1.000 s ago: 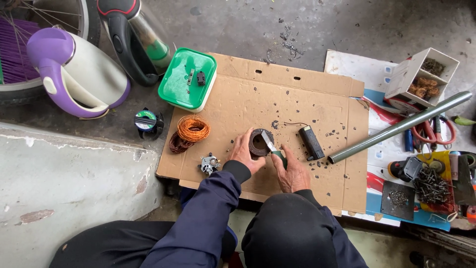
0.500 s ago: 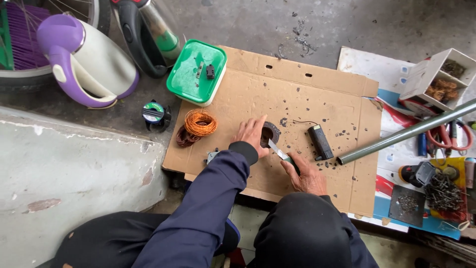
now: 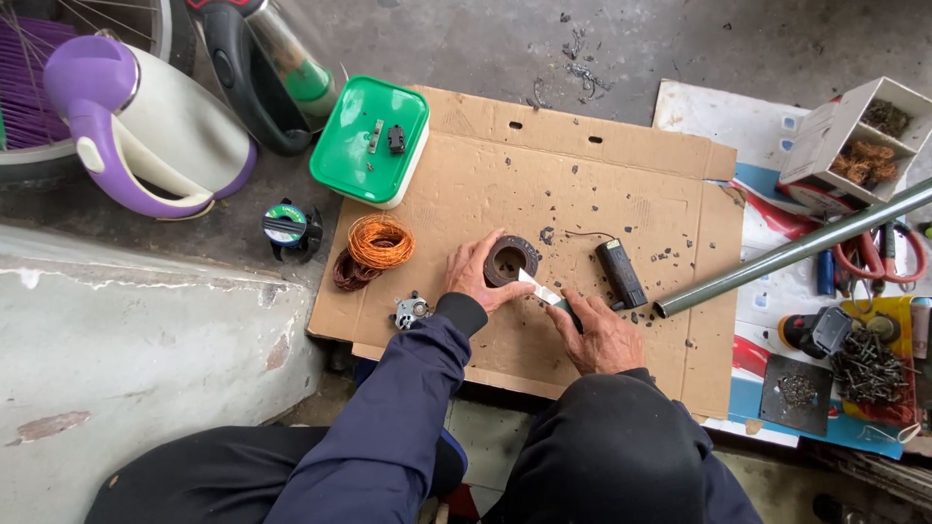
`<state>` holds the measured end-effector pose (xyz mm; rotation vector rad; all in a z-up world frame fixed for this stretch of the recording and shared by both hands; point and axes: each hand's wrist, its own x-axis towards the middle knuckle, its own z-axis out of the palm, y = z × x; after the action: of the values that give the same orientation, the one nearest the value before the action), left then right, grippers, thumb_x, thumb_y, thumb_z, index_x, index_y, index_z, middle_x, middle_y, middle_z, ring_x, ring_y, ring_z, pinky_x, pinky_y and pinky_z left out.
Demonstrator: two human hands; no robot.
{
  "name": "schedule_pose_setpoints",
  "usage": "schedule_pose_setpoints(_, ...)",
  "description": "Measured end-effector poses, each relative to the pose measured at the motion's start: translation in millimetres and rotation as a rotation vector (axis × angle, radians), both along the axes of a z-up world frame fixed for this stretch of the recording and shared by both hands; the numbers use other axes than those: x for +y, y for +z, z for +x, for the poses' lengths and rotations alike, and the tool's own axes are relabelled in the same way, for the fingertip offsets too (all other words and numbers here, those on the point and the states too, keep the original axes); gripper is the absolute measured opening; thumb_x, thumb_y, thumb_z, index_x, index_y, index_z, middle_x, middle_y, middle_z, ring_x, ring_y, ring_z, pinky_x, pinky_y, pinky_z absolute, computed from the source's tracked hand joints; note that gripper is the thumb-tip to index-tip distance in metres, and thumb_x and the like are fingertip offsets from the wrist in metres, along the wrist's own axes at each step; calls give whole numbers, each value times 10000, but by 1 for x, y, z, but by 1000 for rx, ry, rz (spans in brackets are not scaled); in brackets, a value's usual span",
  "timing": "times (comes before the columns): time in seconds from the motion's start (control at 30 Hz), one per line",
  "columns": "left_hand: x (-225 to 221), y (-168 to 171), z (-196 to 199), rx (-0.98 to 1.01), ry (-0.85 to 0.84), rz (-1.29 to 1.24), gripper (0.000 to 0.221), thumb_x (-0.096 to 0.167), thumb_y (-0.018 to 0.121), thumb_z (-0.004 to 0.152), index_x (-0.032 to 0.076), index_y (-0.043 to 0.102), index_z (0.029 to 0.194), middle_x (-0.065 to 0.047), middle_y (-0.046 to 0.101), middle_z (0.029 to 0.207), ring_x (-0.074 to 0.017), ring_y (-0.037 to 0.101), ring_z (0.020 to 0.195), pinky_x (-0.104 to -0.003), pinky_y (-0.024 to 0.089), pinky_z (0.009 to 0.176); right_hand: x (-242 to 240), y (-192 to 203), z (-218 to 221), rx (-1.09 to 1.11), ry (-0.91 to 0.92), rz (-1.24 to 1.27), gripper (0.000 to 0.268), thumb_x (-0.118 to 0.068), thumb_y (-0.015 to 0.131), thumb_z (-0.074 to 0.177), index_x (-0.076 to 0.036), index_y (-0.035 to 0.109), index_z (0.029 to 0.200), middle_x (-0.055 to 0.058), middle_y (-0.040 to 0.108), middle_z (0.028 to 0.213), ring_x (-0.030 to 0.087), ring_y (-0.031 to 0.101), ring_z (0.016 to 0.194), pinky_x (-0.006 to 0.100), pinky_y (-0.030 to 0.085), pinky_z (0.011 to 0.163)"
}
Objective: The person is using a small hand tool to scrape and clean the surface of a metal cylinder on a cardboard workspace.
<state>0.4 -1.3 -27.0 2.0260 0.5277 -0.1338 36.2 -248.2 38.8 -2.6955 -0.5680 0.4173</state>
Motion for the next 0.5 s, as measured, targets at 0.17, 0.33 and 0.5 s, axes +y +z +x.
schedule_pose_setpoints(0.17, -1, 3, 3, -25, 47, -25, 1121, 793, 934, 670, 393, 514, 1629, -113, 567, 1502, -399, 527, 1467, -504, 401, 1275, 0, -9, 0, -17, -12, 51, 556, -663, 520, 1128, -308, 637, 1540, 35, 689, 1043, 283, 739, 885, 459, 655, 725)
schedule_pose_setpoints(0.33, -2, 0, 4, -56, 62, -32, 1089, 813, 929, 666, 384, 540, 1588, -118, 572, 1476, -403, 546, 1434, -498, 406, 1263, 4, -8, -3, -61, -33, 61, 536, -651, 537, 1132, -291, 660, 1510, 21, 674, 1019, 258, 731, 854, 426, 653, 706)
schedule_pose_setpoints(0.5, -2, -3, 5, -48, 75, -15, 1090, 829, 933, 643, 400, 542, 1567, -101, 574, 1473, -379, 543, 1447, -487, 416, 1264, 8, -5, -3, -148, -18, 29, 527, -663, 585, 1108, -281, 701, 1453, 28, 681, 992, 264, 741, 861, 441, 647, 700)
